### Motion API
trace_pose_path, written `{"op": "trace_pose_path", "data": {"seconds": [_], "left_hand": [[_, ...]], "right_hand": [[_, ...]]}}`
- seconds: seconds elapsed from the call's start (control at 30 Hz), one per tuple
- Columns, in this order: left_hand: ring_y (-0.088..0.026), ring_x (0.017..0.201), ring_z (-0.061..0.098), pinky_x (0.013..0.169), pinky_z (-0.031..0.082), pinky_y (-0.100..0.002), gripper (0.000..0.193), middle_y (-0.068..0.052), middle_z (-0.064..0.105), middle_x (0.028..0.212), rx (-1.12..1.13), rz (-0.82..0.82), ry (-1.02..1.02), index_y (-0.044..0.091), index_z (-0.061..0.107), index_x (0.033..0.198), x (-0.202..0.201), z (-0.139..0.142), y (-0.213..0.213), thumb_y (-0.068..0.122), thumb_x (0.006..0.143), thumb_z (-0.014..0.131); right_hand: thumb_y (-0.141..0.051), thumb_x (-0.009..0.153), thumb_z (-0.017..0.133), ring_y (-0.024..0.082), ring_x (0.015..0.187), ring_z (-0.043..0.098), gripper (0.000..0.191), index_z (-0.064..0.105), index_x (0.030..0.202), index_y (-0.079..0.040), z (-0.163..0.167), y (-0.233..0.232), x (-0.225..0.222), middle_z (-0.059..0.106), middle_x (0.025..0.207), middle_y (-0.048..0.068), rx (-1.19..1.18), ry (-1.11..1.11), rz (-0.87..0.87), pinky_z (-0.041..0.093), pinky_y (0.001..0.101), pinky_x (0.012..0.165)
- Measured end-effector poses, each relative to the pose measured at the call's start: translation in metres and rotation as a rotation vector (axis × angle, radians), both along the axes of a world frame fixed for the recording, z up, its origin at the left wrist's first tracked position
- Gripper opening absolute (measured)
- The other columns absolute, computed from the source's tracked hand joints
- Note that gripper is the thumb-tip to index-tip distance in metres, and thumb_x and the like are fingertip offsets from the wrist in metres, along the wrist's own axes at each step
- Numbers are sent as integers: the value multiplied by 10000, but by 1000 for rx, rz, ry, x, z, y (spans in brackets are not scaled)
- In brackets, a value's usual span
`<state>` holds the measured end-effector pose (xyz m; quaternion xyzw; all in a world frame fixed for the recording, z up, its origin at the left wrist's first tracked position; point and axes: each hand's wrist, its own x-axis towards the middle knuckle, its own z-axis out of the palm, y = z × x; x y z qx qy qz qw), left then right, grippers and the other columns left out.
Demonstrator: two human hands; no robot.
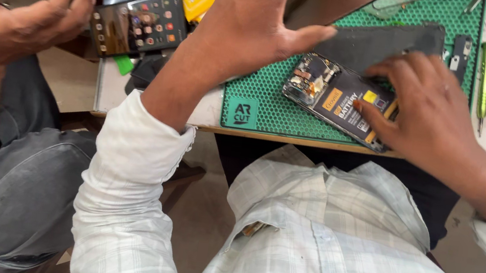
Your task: The person removes the battery from a disassembled smartphone, places it on the table, and then handles a replacement screen assembly. They peel off protective tape from the screen's flex cable and connect it to the phone's motherboard.
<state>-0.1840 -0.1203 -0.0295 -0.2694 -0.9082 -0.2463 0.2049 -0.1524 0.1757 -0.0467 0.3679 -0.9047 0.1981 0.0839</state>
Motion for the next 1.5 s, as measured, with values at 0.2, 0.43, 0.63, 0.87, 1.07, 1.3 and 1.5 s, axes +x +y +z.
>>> {"op": "trace_pose_path", "data": {"seconds": [0.2,0.43,0.63,0.87,1.07,1.3,1.5], "left_hand": [[-356,1023,647,905,509,-457,658,-155,656,1102,246,-240,-19,20,591,1216,19,33,61,478,857,899],[-248,865,638,785,533,-364,682,-103,637,1003,429,-259,-62,19,582,1233,29,34,123,543,883,844],[-210,769,644,720,495,-362,510,-66,679,946,231,-172,-374,153,682,1211,22,47,99,545,896,773],[-277,1424,486,1188,395,-425,711,-73,534,1482,41,-146,-109,101,463,1478,55,-3,49,470,990,825],[-297,1542,278,1217,218,-638,1028,-61,323,1662,-396,-275,-181,123,355,1606,76,-33,79,757,858,664],[-345,1605,153,1295,133,-620,1208,-93,165,1732,-519,-275,-281,65,225,1666,82,-44,91,705,755,696],[-325,1642,149,1340,137,-587,1011,-78,162,1775,-625,-195,-81,83,229,1712,84,-54,91,377,961,839]], "right_hand": [[-241,810,816,347,1099,596,539,589,1216,32,11,21,-5,586,1204,177,-533,-324,97,498,447,946],[-260,832,778,338,1105,606,543,569,1238,34,5,41,3,590,1215,178,-1112,-878,108,509,445,941],[-276,850,745,330,1110,614,547,552,1257,35,-3,50,4,592,1224,180,-1244,-970,80,517,443,937],[-295,872,706,321,1116,624,553,532,1279,37,-10,71,11,595,1234,182,-1321,-1017,20,527,441,933],[-312,891,673,313,1121,632,559,515,1297,38,-16,81,18,598,1244,184,-1375,-1038,-3,536,439,929],[-331,913,635,304,1127,642,568,495,1319,40,-21,86,21,601,1254,185,-1408,-1061,-5,546,437,924],[-347,931,602,297,1132,651,576,478,1338,41,-23,89,24,604,1263,187,-1414,-1072,-9,555,435,920]]}}
